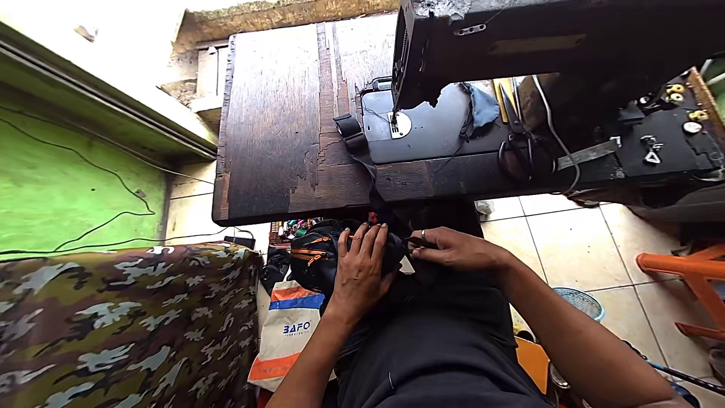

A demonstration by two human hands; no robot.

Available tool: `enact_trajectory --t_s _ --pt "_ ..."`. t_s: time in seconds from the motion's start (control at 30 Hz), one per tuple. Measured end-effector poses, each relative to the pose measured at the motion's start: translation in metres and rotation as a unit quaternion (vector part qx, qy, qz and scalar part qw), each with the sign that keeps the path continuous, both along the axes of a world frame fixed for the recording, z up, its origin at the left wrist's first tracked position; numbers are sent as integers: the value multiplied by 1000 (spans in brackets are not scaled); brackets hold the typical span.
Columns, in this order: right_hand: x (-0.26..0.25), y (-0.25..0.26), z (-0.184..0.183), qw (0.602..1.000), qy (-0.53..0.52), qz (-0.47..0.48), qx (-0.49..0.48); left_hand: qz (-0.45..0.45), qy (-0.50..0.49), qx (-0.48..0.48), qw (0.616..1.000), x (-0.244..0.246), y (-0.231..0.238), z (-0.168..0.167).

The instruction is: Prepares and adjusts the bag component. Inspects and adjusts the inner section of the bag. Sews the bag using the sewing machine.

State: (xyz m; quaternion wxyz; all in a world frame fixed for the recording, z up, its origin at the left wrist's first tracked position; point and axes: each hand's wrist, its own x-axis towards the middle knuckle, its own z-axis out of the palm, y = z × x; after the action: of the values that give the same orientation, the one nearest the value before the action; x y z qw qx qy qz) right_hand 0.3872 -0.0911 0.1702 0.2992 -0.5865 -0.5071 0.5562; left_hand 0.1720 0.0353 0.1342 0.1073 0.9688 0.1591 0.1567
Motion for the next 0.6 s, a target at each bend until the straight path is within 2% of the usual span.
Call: enact_trajectory --t_s 0.1,0.27,0.33,0.4,0.47,0.5,0.6 --pt "4 -2 3 998 -21 53 18 -21 4 23 1000 -4 2 -2" --pt "6 -2 4 978 55 147 138 -84 22 17 996 -25 10 26" --pt "16 -8 21 966 102 134 196 -57 51 -9 997 -47 26 38" --pt "57 -30 57 964 107 65 236 34 104 -44 993 -95 68 34" --pt "103 -41 95 965 43 23 259 93 97 -42 990 -140 102 38" --pt "111 -38 106 963 -7 25 270 101 79 -29 991 -150 105 45" --pt "90 2 126 928 -214 37 302 96 44 -64 992 -138 87 62"
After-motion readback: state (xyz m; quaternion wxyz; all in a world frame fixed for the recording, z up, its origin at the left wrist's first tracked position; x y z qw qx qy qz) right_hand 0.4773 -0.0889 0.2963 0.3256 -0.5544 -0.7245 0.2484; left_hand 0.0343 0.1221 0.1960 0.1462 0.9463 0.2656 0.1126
